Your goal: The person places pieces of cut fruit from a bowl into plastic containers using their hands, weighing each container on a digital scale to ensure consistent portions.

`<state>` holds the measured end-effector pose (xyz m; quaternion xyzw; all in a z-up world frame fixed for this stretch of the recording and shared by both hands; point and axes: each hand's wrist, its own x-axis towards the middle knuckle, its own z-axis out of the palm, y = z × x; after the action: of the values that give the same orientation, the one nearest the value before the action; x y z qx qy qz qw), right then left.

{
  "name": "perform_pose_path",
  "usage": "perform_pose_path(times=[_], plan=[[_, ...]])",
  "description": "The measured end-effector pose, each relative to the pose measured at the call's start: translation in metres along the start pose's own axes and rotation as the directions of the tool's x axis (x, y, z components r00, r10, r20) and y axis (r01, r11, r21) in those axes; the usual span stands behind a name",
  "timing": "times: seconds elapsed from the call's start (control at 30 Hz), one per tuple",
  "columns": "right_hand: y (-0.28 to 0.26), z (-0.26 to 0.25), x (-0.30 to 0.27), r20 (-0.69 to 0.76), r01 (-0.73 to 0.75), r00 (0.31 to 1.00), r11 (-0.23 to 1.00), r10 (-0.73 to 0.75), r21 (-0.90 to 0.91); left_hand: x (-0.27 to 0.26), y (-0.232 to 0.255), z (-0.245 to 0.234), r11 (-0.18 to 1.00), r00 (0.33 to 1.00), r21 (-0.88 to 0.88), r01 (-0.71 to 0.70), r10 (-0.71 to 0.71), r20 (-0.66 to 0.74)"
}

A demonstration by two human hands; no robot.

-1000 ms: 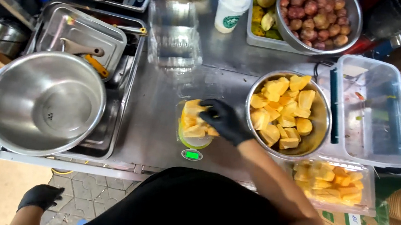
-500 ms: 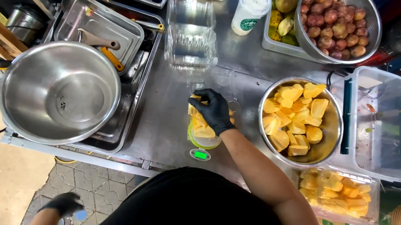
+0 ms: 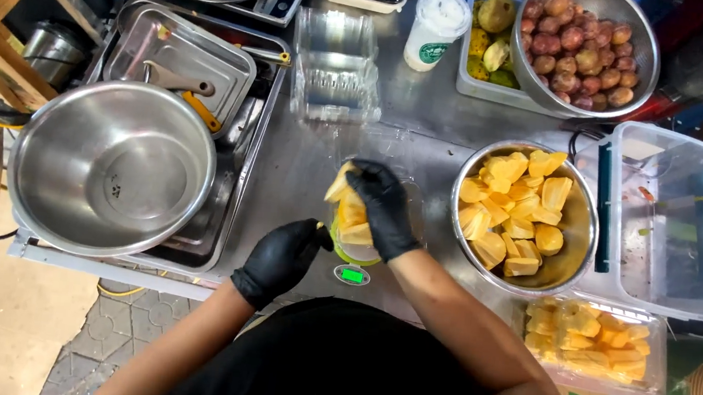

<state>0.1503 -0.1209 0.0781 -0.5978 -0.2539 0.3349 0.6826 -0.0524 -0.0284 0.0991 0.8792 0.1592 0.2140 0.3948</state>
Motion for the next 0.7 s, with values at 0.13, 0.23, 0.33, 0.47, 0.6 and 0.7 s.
perform_pose_path(times=[0.13,0.23,0.33,0.47,0.6,0.7], plan=[[-0.007,-0.008,0.007,-0.101,0.087,0.986,0.922,-0.135,-0.378,-0.011,-0.007,-0.014,0.989,0.991,-0.136,0.065,-0.048,0.125],[0.018,-0.013,0.008,0.093,0.211,0.973,0.64,-0.213,-0.739,-0.015,-0.016,-0.038,0.986,0.998,-0.159,0.043,-0.037,0.045],[0.019,-0.009,0.005,0.296,0.426,0.881,0.347,-0.37,-0.836,-0.01,-0.011,-0.067,0.963,0.972,-0.127,0.237,-0.235,0.028],[-0.005,0.004,-0.004,0.339,0.541,0.766,0.264,-0.546,-0.798,-0.017,-0.035,-0.081,0.964,0.967,-0.103,0.246,-0.252,-0.043],[-0.054,-0.012,-0.025,0.34,0.537,0.791,0.309,-0.509,-0.785,-0.022,-0.028,-0.087,0.981,0.986,0.105,0.161,-0.164,0.025],[-0.059,-0.044,-0.041,0.209,0.466,0.789,0.342,-0.577,-0.816,-0.021,-0.017,-0.082,0.944,0.961,0.226,0.24,-0.264,0.085]])
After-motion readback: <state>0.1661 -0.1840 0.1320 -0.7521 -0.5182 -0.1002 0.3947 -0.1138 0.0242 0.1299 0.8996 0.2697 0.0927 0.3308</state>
